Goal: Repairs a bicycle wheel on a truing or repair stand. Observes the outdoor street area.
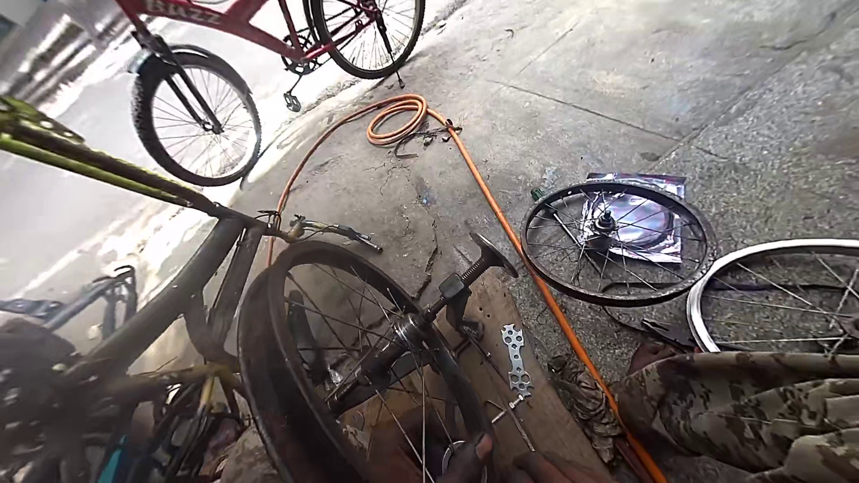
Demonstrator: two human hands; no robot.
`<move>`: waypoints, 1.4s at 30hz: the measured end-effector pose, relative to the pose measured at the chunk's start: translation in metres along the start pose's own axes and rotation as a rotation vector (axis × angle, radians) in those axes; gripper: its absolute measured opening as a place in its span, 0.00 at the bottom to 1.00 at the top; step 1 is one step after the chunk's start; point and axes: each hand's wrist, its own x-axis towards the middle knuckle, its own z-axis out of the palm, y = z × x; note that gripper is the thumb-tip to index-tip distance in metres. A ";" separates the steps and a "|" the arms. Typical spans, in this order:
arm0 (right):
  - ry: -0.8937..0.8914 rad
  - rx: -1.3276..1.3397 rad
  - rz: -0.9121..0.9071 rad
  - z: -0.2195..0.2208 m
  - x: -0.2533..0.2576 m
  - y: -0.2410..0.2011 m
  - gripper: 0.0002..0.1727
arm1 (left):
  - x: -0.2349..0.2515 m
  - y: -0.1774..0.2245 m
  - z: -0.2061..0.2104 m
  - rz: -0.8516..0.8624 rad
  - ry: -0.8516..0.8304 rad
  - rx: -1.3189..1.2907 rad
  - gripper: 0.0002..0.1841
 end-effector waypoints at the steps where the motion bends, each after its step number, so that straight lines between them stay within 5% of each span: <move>1: 0.011 -0.004 -0.003 0.001 -0.001 0.001 0.12 | 0.001 -0.009 -0.004 0.062 -0.059 -0.031 0.11; 3: 0.025 -0.020 -0.005 0.002 -0.001 0.002 0.12 | 0.007 0.002 -0.008 0.042 -0.114 -0.044 0.09; 5: 0.051 -0.044 -0.010 0.004 -0.002 0.002 0.12 | 0.017 0.071 0.006 -0.415 -0.079 0.019 0.07; 8: 0.100 -0.074 -0.025 0.010 -0.003 0.003 0.11 | 0.028 0.019 -0.008 -0.083 -0.277 -0.148 0.08; 11: 0.111 -0.072 -0.031 0.011 -0.004 0.003 0.10 | 0.028 0.004 -0.048 0.011 -0.487 -0.102 0.14; 14: 0.125 -0.086 -0.039 0.012 -0.004 0.003 0.10 | 0.032 0.007 -0.066 -0.007 -0.520 0.096 0.11; 18: 0.153 -0.100 -0.051 0.010 -0.004 0.002 0.11 | 0.031 0.013 -0.044 0.196 -0.413 0.258 0.18; 30: 0.117 -0.036 -0.068 0.001 -0.013 0.010 0.09 | 0.023 0.034 -0.015 -0.134 -0.311 -0.089 0.14; 35: 0.135 -0.012 -0.059 -0.002 -0.021 0.012 0.11 | 0.021 0.012 -0.047 0.060 -0.634 -0.201 0.08; 39: 0.175 -0.045 -0.043 0.002 -0.025 0.011 0.12 | 0.020 0.011 -0.042 0.127 -0.559 -0.047 0.07; 42: 0.196 -0.046 -0.035 0.005 -0.024 0.011 0.12 | 0.018 0.010 -0.036 0.215 -0.340 0.252 0.14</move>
